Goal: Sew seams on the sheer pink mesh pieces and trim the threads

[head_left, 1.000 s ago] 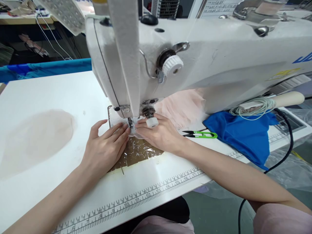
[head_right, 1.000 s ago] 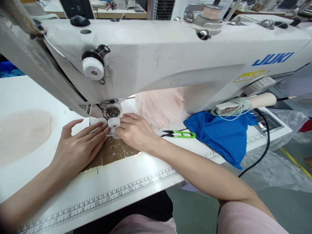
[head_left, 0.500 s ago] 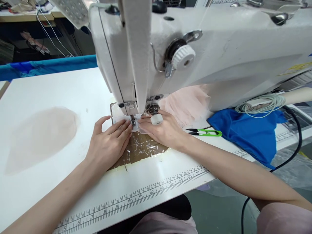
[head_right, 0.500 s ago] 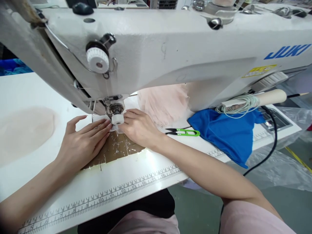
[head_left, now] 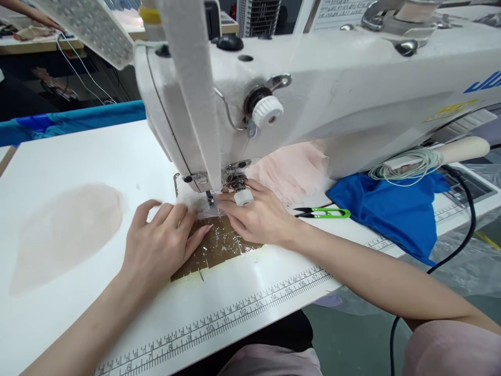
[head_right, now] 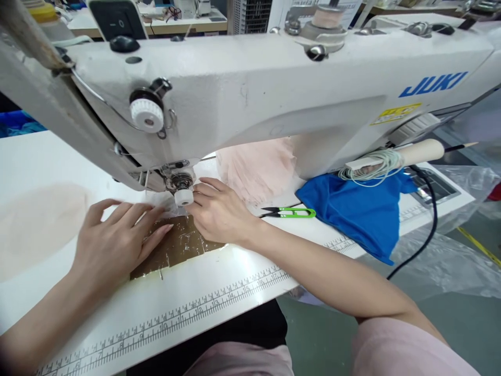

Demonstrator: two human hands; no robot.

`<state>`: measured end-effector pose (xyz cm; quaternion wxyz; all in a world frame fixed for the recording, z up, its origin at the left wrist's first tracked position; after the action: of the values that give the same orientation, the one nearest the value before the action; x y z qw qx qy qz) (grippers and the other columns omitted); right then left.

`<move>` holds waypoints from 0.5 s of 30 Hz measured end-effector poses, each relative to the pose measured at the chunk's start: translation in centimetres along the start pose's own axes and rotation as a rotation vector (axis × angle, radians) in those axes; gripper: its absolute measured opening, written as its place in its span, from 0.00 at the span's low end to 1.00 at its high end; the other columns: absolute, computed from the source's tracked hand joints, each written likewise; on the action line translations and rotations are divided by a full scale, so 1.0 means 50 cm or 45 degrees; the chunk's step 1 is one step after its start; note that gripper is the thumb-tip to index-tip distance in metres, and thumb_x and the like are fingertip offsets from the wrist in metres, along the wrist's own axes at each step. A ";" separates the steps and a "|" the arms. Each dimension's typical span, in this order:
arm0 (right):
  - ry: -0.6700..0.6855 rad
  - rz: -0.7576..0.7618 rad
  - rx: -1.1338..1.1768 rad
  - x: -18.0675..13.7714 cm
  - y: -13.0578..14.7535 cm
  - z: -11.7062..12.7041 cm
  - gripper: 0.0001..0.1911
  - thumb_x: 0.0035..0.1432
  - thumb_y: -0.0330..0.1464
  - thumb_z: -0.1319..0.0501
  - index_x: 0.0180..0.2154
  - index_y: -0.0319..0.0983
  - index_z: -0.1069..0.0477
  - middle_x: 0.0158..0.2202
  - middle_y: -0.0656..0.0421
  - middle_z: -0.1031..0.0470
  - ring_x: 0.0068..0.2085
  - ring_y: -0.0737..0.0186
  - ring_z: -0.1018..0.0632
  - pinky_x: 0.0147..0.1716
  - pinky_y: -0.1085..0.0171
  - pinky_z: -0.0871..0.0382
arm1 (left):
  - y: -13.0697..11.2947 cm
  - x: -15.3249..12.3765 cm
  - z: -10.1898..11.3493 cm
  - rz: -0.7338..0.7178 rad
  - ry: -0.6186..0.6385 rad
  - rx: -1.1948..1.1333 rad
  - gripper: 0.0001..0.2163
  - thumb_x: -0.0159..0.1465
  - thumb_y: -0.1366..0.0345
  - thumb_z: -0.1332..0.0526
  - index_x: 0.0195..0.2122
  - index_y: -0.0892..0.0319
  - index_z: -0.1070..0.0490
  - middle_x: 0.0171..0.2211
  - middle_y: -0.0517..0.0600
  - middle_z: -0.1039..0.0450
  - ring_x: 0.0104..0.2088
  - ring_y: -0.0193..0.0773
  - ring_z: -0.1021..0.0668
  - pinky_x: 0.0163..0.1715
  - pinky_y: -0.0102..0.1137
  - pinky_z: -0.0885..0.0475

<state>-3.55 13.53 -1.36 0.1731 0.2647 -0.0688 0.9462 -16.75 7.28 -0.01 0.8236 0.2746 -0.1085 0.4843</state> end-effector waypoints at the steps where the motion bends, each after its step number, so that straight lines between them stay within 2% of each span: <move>1: -0.003 -0.005 0.015 0.000 0.005 0.003 0.15 0.59 0.24 0.49 0.41 0.36 0.24 0.33 0.55 0.19 0.40 0.57 0.25 0.44 0.56 0.34 | 0.000 0.000 0.010 -0.012 -0.028 0.022 0.10 0.67 0.61 0.42 0.30 0.57 0.27 0.24 0.48 0.24 0.25 0.41 0.23 0.34 0.42 0.32; 2: -0.005 -0.011 0.025 0.001 0.010 0.006 0.16 0.58 0.23 0.49 0.42 0.35 0.25 0.32 0.56 0.20 0.39 0.57 0.25 0.43 0.56 0.34 | 0.001 0.001 0.018 -0.014 -0.059 0.026 0.12 0.67 0.62 0.41 0.25 0.55 0.30 0.18 0.45 0.29 0.21 0.39 0.27 0.30 0.40 0.34; 3: -0.002 -0.012 0.036 0.001 0.015 0.008 0.17 0.56 0.22 0.49 0.43 0.35 0.26 0.31 0.56 0.20 0.38 0.58 0.25 0.43 0.57 0.35 | 0.003 0.001 0.024 -0.011 -0.084 0.008 0.13 0.66 0.64 0.40 0.23 0.55 0.31 0.17 0.44 0.31 0.20 0.38 0.28 0.28 0.39 0.36; 6: 0.034 0.037 0.093 0.003 0.030 0.010 0.20 0.54 0.20 0.50 0.45 0.35 0.27 0.33 0.57 0.21 0.33 0.62 0.27 0.41 0.60 0.36 | 0.011 0.002 0.023 -0.008 -0.069 -0.123 0.05 0.66 0.66 0.41 0.32 0.55 0.27 0.32 0.48 0.21 0.33 0.42 0.22 0.35 0.40 0.33; 8: 0.029 0.091 0.100 0.003 0.039 0.012 0.18 0.55 0.20 0.50 0.40 0.36 0.26 0.33 0.58 0.21 0.32 0.63 0.28 0.41 0.60 0.37 | 0.016 0.000 0.017 -0.005 -0.044 -0.243 0.05 0.66 0.68 0.42 0.36 0.57 0.26 0.34 0.49 0.20 0.33 0.41 0.21 0.35 0.39 0.32; 11: -0.041 0.095 0.011 0.001 0.043 0.020 0.15 0.55 0.19 0.49 0.29 0.37 0.26 0.32 0.58 0.22 0.33 0.63 0.28 0.42 0.60 0.39 | 0.028 -0.005 0.016 0.078 -0.076 -0.428 0.06 0.66 0.70 0.43 0.35 0.58 0.27 0.27 0.46 0.22 0.25 0.37 0.24 0.30 0.35 0.31; 13: -0.060 0.113 0.001 0.000 0.051 0.023 0.16 0.57 0.19 0.50 0.27 0.38 0.27 0.33 0.58 0.21 0.33 0.63 0.28 0.40 0.61 0.39 | 0.035 -0.006 0.010 0.124 -0.065 -0.520 0.07 0.67 0.70 0.44 0.40 0.58 0.26 0.35 0.48 0.20 0.33 0.39 0.21 0.35 0.36 0.29; 15: -0.020 0.135 0.056 0.000 0.059 0.019 0.15 0.58 0.20 0.50 0.29 0.37 0.27 0.34 0.58 0.22 0.34 0.63 0.27 0.37 0.62 0.39 | 0.034 -0.006 -0.006 0.114 0.022 -0.589 0.10 0.68 0.69 0.46 0.46 0.57 0.27 0.46 0.51 0.21 0.43 0.42 0.21 0.43 0.38 0.28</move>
<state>-4.15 10.59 -0.67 0.1163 0.2717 -0.0633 0.9532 -18.41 7.87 0.20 0.8432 0.0691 -0.2215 0.4850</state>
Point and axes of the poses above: each hand's wrist, its own x-axis towards the middle knuckle, its own z-axis out of the back of the hand, y = z × x, the point moved 6 cm from there along x, towards the middle knuckle
